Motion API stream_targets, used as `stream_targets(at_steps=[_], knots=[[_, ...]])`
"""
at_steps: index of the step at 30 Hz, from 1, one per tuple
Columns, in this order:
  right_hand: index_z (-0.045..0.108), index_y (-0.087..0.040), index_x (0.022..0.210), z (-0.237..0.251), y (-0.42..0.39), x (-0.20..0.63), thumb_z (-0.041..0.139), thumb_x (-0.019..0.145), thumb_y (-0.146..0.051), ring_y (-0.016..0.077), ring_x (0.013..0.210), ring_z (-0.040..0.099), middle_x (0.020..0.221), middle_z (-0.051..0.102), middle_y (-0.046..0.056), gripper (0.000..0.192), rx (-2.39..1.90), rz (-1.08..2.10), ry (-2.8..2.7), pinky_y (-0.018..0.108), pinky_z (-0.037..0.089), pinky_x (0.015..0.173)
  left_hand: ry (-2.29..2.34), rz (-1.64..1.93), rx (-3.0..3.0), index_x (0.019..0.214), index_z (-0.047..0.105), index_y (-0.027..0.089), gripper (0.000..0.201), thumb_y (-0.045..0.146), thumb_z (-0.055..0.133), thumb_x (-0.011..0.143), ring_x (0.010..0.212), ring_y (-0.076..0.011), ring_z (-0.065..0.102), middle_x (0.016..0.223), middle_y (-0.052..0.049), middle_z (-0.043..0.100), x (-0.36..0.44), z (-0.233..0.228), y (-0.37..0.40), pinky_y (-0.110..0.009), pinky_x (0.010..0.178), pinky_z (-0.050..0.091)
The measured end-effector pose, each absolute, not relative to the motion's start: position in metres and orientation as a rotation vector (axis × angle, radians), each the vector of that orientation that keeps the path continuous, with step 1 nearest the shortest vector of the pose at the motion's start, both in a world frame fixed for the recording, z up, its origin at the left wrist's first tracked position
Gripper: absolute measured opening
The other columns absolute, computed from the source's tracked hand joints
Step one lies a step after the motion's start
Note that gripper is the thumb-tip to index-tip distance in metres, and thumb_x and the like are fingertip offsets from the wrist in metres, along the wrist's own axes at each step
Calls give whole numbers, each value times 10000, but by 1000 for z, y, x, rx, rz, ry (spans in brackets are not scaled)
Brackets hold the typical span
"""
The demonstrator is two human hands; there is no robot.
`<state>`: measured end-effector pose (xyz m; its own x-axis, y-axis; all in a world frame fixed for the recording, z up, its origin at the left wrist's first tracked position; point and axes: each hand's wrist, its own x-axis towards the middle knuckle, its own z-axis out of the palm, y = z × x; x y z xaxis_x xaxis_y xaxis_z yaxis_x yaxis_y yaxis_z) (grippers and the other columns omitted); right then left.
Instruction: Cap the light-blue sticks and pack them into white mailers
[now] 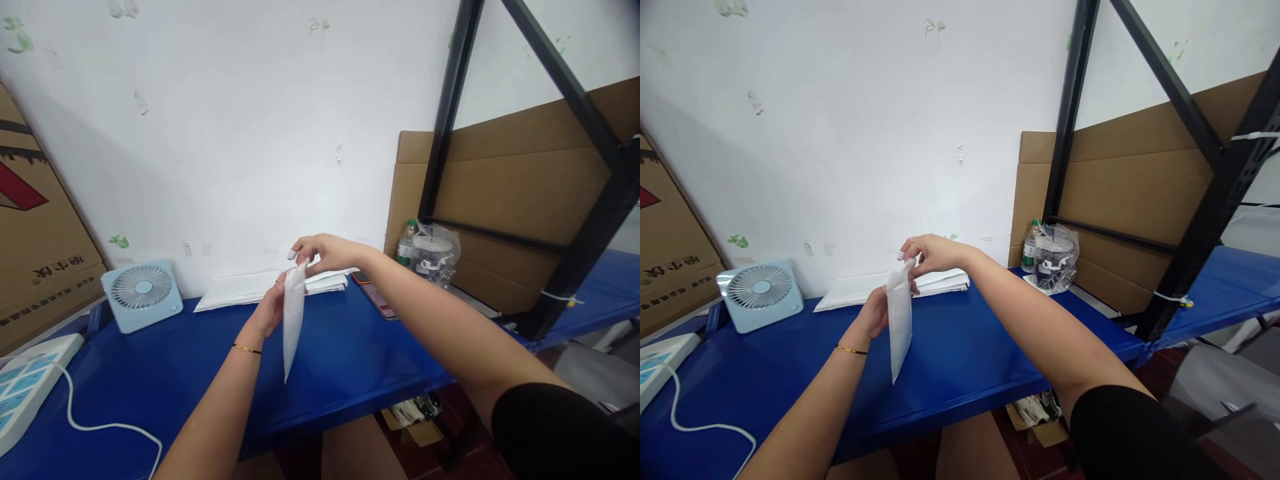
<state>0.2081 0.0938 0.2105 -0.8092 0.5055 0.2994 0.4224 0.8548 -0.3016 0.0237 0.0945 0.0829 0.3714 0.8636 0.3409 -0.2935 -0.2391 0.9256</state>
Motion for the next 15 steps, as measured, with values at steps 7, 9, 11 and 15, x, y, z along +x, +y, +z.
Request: stream_targets(at_steps=[7,9,11,15], knots=[[591,-131,822,199,76,212,567,801,-263,152,783,516,825,565,41,136,-704,-88,-2360,270,388,721,600,1531,1671,1120,540,184,555,572,545,724,1009,-220,540,1072,-73,617,11,107,76,-343,880,415],[603,-151,872,182,46,220,529,823,-239,165,874,530,927,582,63,125,-625,-13,-2424,276,394,768,800,1536,1855,981,592,180,339,409,619,733,907,-194,564,946,-52,640,3,96,54,-322,832,434],[619,-180,873,154,13,228,509,832,-233,171,930,541,973,597,64,129,-632,136,-2487,285,399,807,930,1432,2096,876,616,202,180,328,618,748,867,-187,571,894,-38,645,-4,75,24,-327,822,440],[633,-200,837,76,-40,236,547,825,-278,147,826,593,860,642,34,117,-756,553,-2482,267,425,798,919,943,2504,873,601,261,114,206,535,798,846,-176,588,861,-20,651,-13,17,-33,-362,834,439]])
